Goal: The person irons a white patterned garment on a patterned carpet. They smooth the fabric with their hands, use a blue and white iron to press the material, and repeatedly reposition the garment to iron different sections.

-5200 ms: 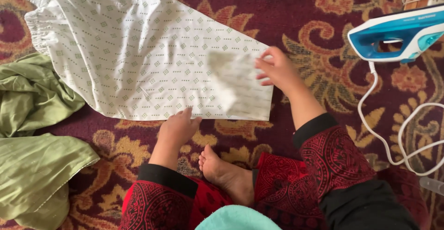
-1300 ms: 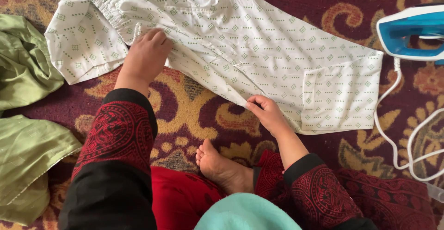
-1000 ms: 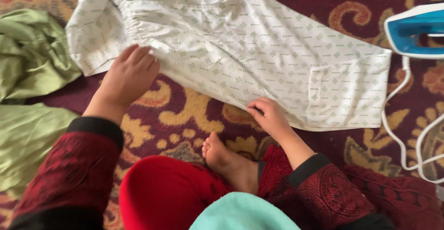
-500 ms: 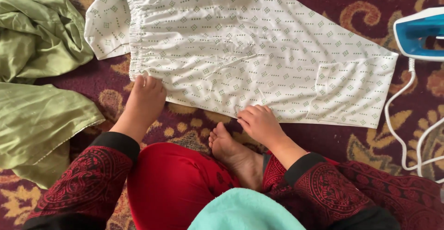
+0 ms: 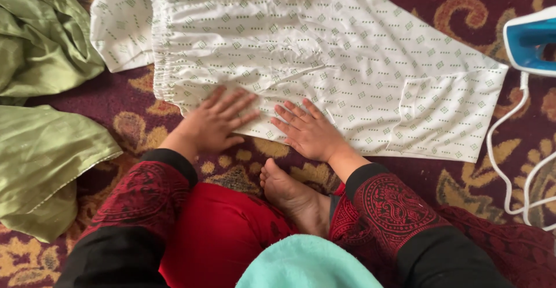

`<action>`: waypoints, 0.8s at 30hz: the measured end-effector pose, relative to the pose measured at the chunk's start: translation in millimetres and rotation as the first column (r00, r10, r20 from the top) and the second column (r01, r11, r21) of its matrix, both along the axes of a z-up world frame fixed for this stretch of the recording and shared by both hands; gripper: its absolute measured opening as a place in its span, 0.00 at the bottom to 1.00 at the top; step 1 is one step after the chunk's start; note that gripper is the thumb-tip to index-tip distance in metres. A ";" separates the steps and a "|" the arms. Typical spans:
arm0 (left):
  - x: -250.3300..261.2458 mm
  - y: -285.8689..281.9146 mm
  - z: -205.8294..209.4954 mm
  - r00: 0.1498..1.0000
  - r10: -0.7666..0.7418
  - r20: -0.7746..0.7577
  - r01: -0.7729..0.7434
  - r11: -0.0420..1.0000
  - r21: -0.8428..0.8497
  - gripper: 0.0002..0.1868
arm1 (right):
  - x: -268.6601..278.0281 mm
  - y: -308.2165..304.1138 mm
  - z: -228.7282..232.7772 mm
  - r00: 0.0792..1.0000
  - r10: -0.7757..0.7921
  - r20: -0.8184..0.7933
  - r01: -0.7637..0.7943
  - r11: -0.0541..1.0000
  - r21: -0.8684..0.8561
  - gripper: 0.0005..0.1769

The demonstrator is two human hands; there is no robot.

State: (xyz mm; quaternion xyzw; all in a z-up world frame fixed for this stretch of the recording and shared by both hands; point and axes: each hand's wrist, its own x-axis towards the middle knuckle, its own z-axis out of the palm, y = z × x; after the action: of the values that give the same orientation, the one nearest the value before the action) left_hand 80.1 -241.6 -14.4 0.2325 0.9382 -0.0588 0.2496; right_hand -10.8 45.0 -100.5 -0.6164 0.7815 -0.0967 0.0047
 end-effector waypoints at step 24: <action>-40.6 52.6 -88.7 0.843 0.126 -0.523 0.156 0.873 0.462 0.40 | 9.7 -14.1 12.4 0.985 0.134 0.113 -0.112 0.976 -0.185 0.28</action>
State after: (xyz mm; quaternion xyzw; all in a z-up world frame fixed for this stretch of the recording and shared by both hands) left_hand 39.6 -189.0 -103.1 0.2695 0.9519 0.1147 -0.0904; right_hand -1.1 30.9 -88.2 -0.6542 0.7282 -0.2041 0.0045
